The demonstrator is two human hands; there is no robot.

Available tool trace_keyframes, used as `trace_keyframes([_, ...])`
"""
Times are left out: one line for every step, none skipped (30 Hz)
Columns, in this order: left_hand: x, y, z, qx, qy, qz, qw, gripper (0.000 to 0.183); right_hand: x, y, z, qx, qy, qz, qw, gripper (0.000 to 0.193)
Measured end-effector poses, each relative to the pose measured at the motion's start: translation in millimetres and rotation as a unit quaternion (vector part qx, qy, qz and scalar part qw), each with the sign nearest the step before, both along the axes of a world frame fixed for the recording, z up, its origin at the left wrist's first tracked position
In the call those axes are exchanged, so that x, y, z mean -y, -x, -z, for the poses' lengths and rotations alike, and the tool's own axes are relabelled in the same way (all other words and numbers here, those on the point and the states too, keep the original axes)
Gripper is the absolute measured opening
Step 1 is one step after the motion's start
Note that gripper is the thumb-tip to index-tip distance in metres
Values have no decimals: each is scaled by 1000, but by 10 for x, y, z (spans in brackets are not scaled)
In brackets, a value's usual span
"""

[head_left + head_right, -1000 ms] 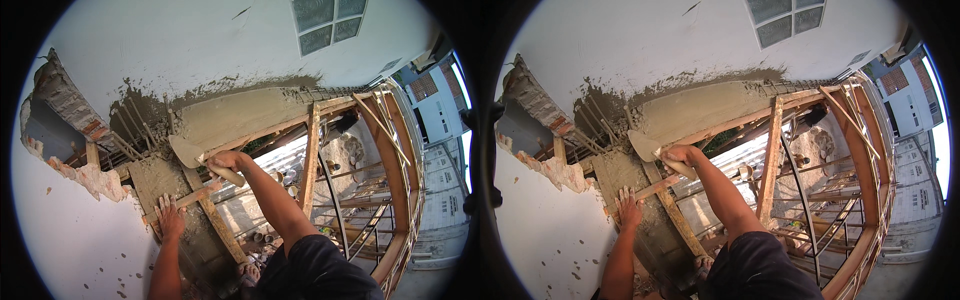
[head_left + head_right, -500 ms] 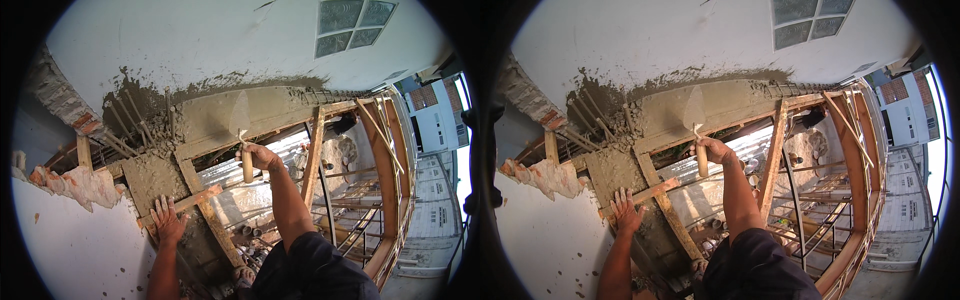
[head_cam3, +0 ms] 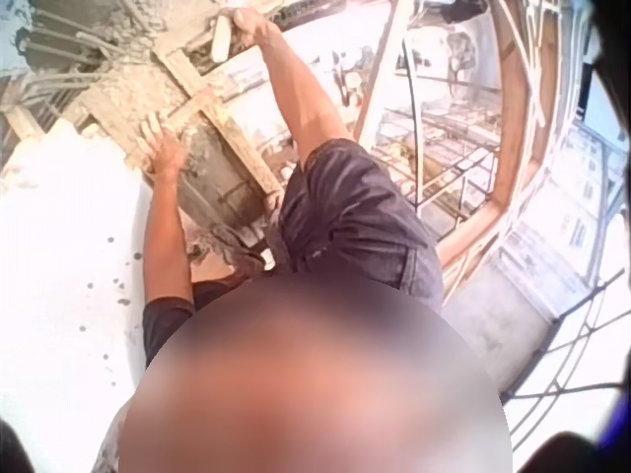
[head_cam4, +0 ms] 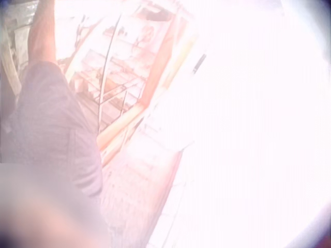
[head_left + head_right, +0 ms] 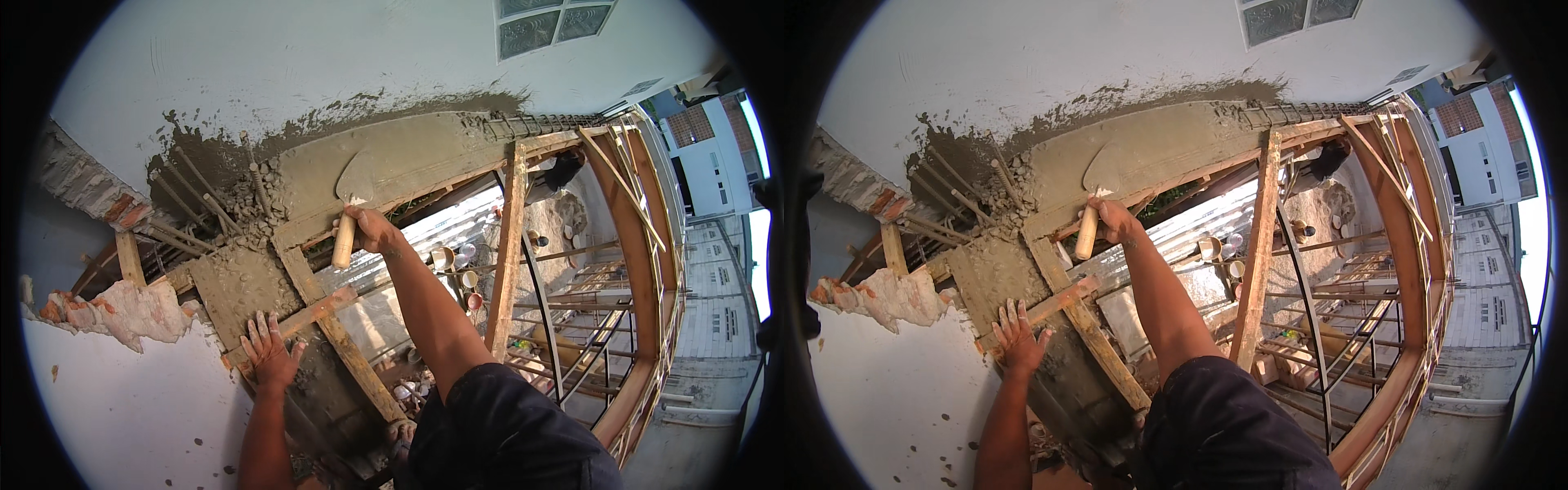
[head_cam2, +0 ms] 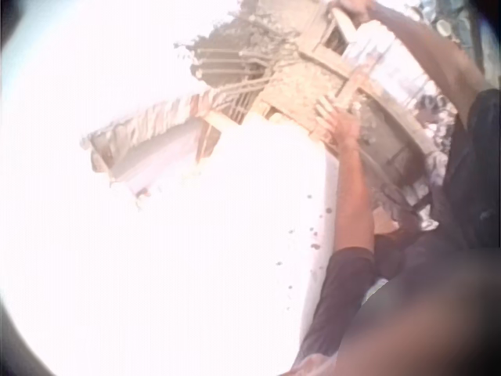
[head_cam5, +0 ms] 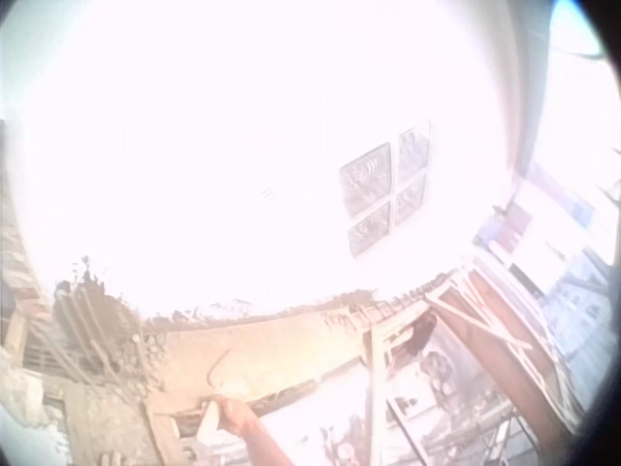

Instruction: The person applies wet cement to a ceiling beam using a trowel, smoothing and leveling the surface along the wooden formwork. The person repeatedly scoops material and spreads it evenly across the beam.

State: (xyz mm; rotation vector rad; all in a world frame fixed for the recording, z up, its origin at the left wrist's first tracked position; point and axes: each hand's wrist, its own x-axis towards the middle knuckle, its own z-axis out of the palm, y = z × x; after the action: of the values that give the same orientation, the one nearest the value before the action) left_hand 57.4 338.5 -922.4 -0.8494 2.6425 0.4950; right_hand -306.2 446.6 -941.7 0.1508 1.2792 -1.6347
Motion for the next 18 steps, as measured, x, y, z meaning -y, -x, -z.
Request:
trace_keyframes([-9,5,-9,14,0,-1,1000,100,17,-2,-28,3,-13,12,1000,42])
trace_keyframes([-6,16,-19,34,-9,-5,999,102,41,-13,-59,-2,-19,19,1000,44])
trace_keyframes([-16,25,-34,45,-14,-7,999,101,55,-32,-94,-9,-28,26,999,45])
trace_keyframes([-18,32,-51,48,-14,-7,999,101,64,-60,-130,-12,-18,18,1000,45])
trace_keyframes([-22,41,-68,48,-11,-6,999,101,71,-89,-170,-19,-48,28,998,44])
trace_keyframes([-25,48,-85,50,-14,-7,999,100,68,-126,-211,-25,-37,22,999,43])
trace_keyframes([-29,53,-103,50,-15,-7,999,99,68,-168,-251,-30,-59,28,997,42])
trace_keyframes([-34,60,-116,53,-17,-9,998,98,57,-195,-294,-23,-62,14,998,40])
trace_keyframes([-37,64,-127,52,-19,-7,998,98,77,-225,-333,-42,-85,6,995,38])
trace_keyframes([-39,68,-136,55,-21,-7,998,99,63,-251,-372,-45,-82,-9,996,38])
trace_keyframes([-40,71,-139,61,-27,-10,998,99,70,-274,-404,-54,-89,-20,994,37])
trace_keyframes([-42,69,-140,63,-23,-6,998,98,82,-298,-429,-47,-82,-16,995,40])
trace_keyframes([-44,68,-134,67,-22,-6,997,97,99,-317,-446,-45,-77,-9,996,43])
trace_keyframes([-41,65,-127,71,-21,-6,997,97,119,-337,-455,-43,-72,-3,997,46])
trace_keyframes([-36,62,-115,73,-18,-5,997,97,143,-348,-458,-60,-74,0,995,48])
trace_keyframes([-34,61,-98,75,-15,-3,997,97,162,-362,-452,-78,-76,2,994,50])
trace_keyframes([-31,57,-80,77,-12,-2,997,97,177,-364,-443,-89,-110,11,990,52])
trace_keyframes([-29,54,-62,76,-7,-1,997,97,193,-369,-429,-107,-140,9,984,55])
